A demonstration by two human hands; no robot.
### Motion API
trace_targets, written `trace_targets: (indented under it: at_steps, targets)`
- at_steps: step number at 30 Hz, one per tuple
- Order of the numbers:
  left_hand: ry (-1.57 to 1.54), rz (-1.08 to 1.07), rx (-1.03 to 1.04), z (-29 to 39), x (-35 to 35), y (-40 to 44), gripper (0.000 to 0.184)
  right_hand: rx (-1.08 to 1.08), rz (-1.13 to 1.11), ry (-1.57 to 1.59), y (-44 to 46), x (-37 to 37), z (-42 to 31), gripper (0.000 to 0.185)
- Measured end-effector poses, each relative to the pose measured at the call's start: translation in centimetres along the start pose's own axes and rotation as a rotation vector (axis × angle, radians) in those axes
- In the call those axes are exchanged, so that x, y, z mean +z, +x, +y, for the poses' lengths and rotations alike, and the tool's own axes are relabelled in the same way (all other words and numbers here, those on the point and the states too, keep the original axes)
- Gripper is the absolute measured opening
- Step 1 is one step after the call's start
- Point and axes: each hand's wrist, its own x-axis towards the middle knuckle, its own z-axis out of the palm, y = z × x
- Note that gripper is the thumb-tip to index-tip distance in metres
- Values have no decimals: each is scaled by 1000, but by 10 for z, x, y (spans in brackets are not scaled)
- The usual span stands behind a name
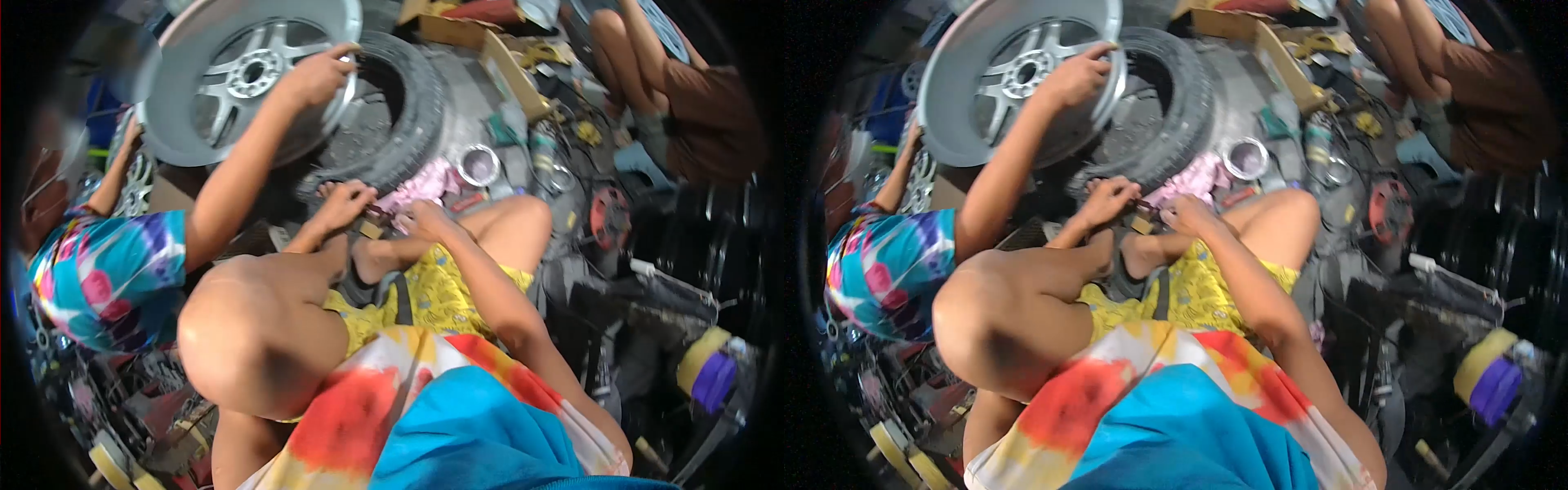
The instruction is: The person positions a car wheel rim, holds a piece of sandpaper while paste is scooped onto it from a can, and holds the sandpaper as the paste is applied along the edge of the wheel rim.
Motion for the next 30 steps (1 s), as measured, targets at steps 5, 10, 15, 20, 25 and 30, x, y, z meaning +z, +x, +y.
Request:
trace_targets:
  at_steps: [5,10,15,20,25,30]
  targets:
    - [19,5,-60,-9,-4,10,31,-58,156,95,-9,-51,-13,28]
    - [80,54,-43,-3,-7,4,32,-7,429,0,8,-115,-2,27]
    - [16,47,-94,-7,-5,5,32,158,321,-57,20,-114,55,27]
    - [28,1,-132,2,1,11,31,106,-192,-298,3,-46,65,18]
    - [72,52,-200,5,-6,13,29,5,-58,-206,10,9,51,16]
    - [-102,89,-289,-26,2,16,36,-265,184,-483,36,57,24,21]
